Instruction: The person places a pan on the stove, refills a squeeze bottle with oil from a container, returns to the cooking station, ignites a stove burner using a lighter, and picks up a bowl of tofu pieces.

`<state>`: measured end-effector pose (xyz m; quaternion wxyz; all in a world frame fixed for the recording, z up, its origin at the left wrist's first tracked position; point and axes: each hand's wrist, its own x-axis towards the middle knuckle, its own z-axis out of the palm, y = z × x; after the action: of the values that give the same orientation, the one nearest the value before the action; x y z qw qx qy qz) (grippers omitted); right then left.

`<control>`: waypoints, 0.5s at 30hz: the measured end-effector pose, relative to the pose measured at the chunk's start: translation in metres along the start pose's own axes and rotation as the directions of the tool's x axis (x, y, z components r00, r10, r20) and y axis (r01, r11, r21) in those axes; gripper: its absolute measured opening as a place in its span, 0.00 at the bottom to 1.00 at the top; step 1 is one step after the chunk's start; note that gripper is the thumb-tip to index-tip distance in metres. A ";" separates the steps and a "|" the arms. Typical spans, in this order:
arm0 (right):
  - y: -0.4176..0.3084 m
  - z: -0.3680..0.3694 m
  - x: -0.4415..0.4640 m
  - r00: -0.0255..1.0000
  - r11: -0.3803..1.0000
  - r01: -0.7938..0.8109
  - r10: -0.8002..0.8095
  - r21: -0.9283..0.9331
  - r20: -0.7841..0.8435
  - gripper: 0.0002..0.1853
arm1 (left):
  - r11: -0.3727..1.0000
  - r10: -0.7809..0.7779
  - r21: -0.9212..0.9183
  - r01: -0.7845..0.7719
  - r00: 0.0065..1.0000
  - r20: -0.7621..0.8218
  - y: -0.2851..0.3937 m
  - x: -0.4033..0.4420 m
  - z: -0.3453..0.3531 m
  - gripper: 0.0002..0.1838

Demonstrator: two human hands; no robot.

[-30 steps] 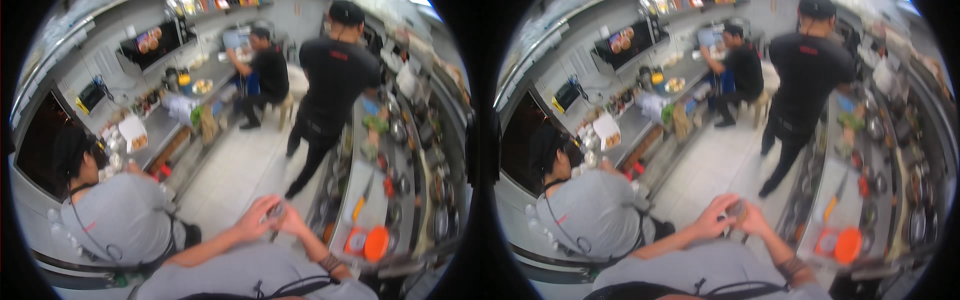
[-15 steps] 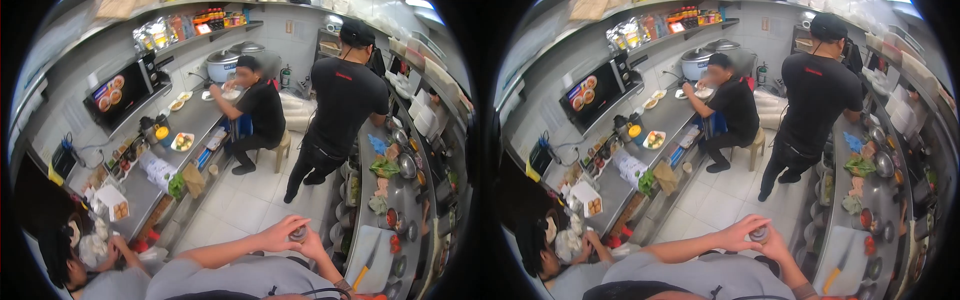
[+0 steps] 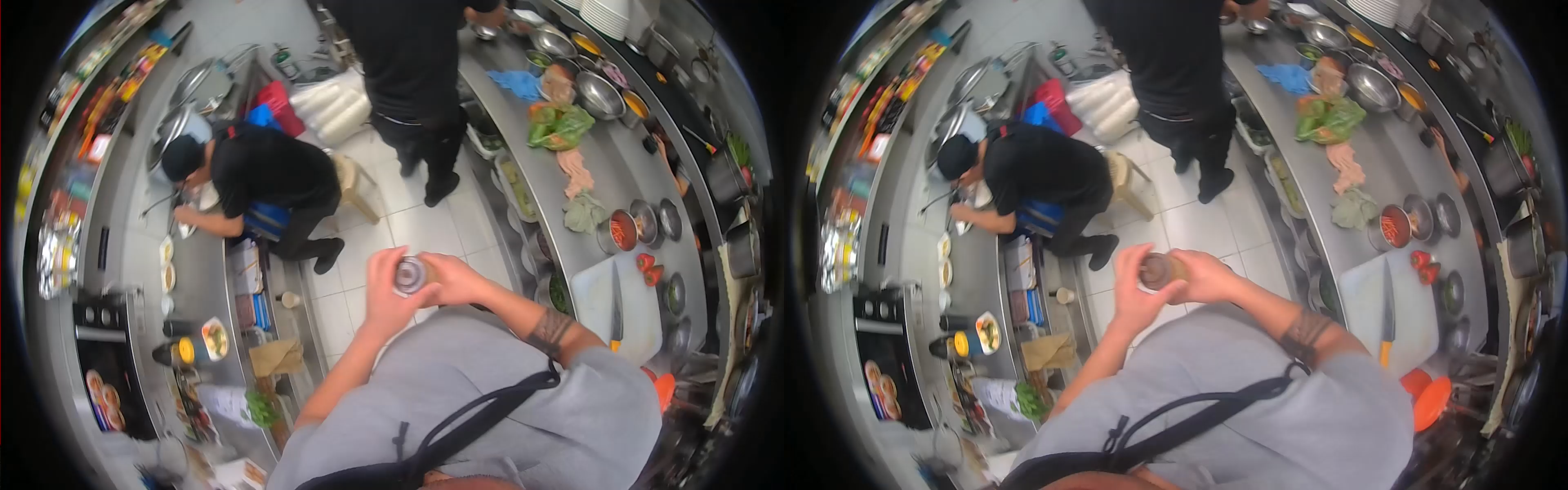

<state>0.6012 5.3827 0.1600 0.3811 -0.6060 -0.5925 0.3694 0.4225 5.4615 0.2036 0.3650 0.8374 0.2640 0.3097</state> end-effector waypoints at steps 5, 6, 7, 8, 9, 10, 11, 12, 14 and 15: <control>0.033 -0.047 0.089 0.997 0.997 0.061 -0.063 0.037 0.051 0.38 | 0.997 -0.063 -0.049 0.056 0.985 -0.159 -0.029 0.095 -0.002 0.38; 0.040 -0.057 0.106 0.995 0.996 0.093 -0.093 -0.004 -0.024 0.39 | 0.996 -0.059 -0.076 0.045 0.978 -0.201 -0.038 0.110 -0.002 0.37; 0.045 -0.072 0.122 0.987 0.991 0.122 -0.127 -0.056 -0.095 0.39 | 0.995 -0.068 -0.086 0.051 0.977 -0.201 -0.040 0.123 -0.003 0.37; 0.048 -0.089 0.133 0.990 0.997 0.068 -0.070 -0.024 -0.123 0.40 | 0.992 -0.101 -0.091 0.083 0.973 -0.209 -0.042 0.134 -0.004 0.36; 0.056 -0.103 0.146 0.991 0.997 0.065 -0.069 -0.040 -0.117 0.40 | 0.989 -0.130 -0.096 0.111 0.967 -0.220 -0.047 0.145 -0.005 0.34; 0.068 -0.115 0.159 0.964 0.998 0.007 -0.025 -0.069 -0.265 0.39 | 0.995 -0.099 -0.035 0.094 0.970 -0.222 -0.055 0.153 -0.005 0.33; 0.081 -0.126 0.171 0.912 0.995 -0.055 0.016 -0.084 -0.410 0.39 | 0.995 -0.101 -0.044 0.093 0.970 -0.223 -0.066 0.162 -0.002 0.33; 0.096 -0.140 0.183 0.911 0.994 -0.064 0.024 -0.084 -0.412 0.39 | 0.991 -0.137 -0.035 0.133 0.970 -0.202 -0.080 0.169 0.001 0.34; 0.125 -0.173 0.203 0.781 0.986 -0.126 0.029 -0.111 -0.623 0.35 | 0.985 -0.175 -0.031 0.172 0.972 -0.155 -0.106 0.184 0.006 0.35; 0.130 -0.189 0.211 0.772 0.984 -0.145 0.044 -0.108 -0.635 0.35 | 0.973 -0.223 -0.082 0.214 0.967 -0.120 -0.119 0.194 0.009 0.35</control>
<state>0.8331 5.5880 0.1261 0.4912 -0.7504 -0.4261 0.1184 0.5327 5.6573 0.1698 0.4075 0.7685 0.3671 0.3297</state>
